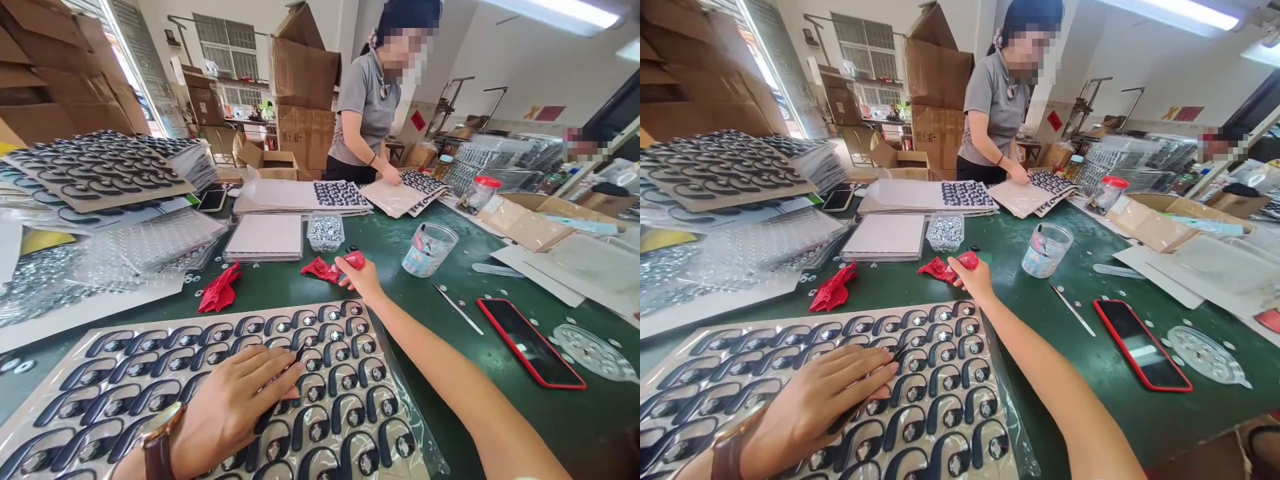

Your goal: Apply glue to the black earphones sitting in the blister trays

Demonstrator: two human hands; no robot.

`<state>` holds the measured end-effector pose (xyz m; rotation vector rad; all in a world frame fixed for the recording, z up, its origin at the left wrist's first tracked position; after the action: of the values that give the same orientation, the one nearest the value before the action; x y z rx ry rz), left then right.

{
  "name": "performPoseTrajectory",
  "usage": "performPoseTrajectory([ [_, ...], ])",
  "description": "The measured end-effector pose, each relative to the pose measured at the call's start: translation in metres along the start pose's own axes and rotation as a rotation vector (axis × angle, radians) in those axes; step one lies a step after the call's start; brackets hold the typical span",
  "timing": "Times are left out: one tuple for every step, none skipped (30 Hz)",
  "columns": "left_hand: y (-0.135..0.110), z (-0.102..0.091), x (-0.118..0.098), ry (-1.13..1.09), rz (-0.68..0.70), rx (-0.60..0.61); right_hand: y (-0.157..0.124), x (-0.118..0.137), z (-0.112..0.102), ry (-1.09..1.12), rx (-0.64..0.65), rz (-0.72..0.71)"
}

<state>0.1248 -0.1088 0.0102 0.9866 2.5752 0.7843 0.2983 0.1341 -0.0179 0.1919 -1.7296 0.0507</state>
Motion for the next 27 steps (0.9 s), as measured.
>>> performPoseTrajectory([
  [0.005,0.004,0.0,-0.011,0.014,-0.008,0.0,0.001,-0.004,-0.006,-0.031,-0.024],
  [0.009,0.009,0.0,-0.02,0.028,-0.015,-0.003,0.003,-0.009,-0.006,-0.065,-0.059],
  [0.013,0.014,0.0,-0.031,0.042,-0.019,-0.007,0.006,-0.014,0.001,-0.09,-0.098],
  [0.017,0.02,0.0,-0.043,0.058,-0.021,-0.014,0.009,-0.019,0.011,-0.095,-0.134],
  [0.019,0.027,0.0,-0.054,0.075,-0.02,-0.021,0.012,-0.023,0.025,-0.077,-0.161],
  [0.021,0.033,0.001,-0.065,0.092,-0.018,-0.03,0.013,-0.026,0.042,-0.045,-0.174],
  [0.022,0.039,0.001,-0.074,0.105,-0.023,-0.039,0.012,-0.029,0.06,-0.005,-0.172],
  [0.022,0.044,0.002,-0.08,0.116,-0.029,-0.048,0.009,-0.031,0.079,0.021,-0.161],
  [0.023,0.048,0.002,-0.082,0.126,-0.036,-0.056,0.006,-0.032,0.098,0.035,-0.148],
  [0.023,0.051,0.003,-0.08,0.131,-0.042,-0.063,0.002,-0.033,0.111,0.047,-0.136],
  [0.023,0.053,0.003,-0.075,0.134,-0.052,-0.069,-0.001,-0.033,0.117,0.059,-0.128],
  [0.024,0.055,0.004,-0.067,0.139,-0.055,-0.074,-0.005,-0.033,0.115,0.078,-0.124],
  [0.026,0.055,0.004,-0.059,0.144,-0.052,-0.078,-0.007,-0.032,0.104,0.098,-0.125],
  [0.027,0.055,0.005,-0.053,0.15,-0.047,-0.081,-0.008,-0.031,0.088,0.117,-0.134],
  [0.03,0.055,0.005,-0.05,0.159,-0.038,-0.083,-0.009,-0.031,0.073,0.133,-0.15],
  [0.032,0.055,0.005,-0.049,0.17,-0.025,-0.084,-0.009,-0.03,0.058,0.147,-0.17],
  [0.034,0.055,0.005,-0.048,0.181,-0.015,-0.085,-0.008,-0.03,0.047,0.158,-0.19],
  [0.035,0.055,0.004,-0.046,0.19,-0.008,-0.086,-0.008,-0.03,0.036,0.171,-0.207],
  [0.036,0.055,0.003,-0.04,0.193,-0.011,-0.086,-0.007,-0.03,0.027,0.187,-0.222],
  [0.036,0.055,0.002,-0.033,0.189,-0.02,-0.086,-0.007,-0.029,0.018,0.206,-0.23],
  [0.036,0.056,0.001,-0.027,0.178,-0.033,-0.087,-0.008,-0.029,0.01,0.224,-0.234],
  [0.035,0.057,0.0,-0.021,0.164,-0.045,-0.087,-0.009,-0.028,0.003,0.24,-0.234],
  [0.033,0.058,-0.001,-0.017,0.154,-0.05,-0.088,-0.01,-0.028,-0.002,0.251,-0.236],
  [0.032,0.059,-0.002,-0.014,0.145,-0.05,-0.088,-0.011,-0.028,-0.01,0.259,-0.241],
  [0.031,0.06,-0.003,-0.013,0.139,-0.052,-0.088,-0.012,-0.027,-0.022,0.257,-0.25],
  [0.031,0.06,-0.003,-0.011,0.139,-0.052,-0.089,-0.012,-0.027,-0.037,0.251,-0.26],
  [0.031,0.059,-0.004,-0.008,0.142,-0.051,-0.089,-0.013,-0.027,-0.054,0.245,-0.27],
])
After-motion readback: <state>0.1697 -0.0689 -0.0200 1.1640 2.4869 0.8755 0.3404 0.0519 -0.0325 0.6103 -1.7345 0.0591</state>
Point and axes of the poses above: each hand's wrist, its own y-axis towards the middle knuckle, its own z-axis out of the palm, x = y × z, the point moved 3 cm from there along y, towards the middle knuckle, and after that the axes turned 2 degrees about -x, right-handed, at the moved point
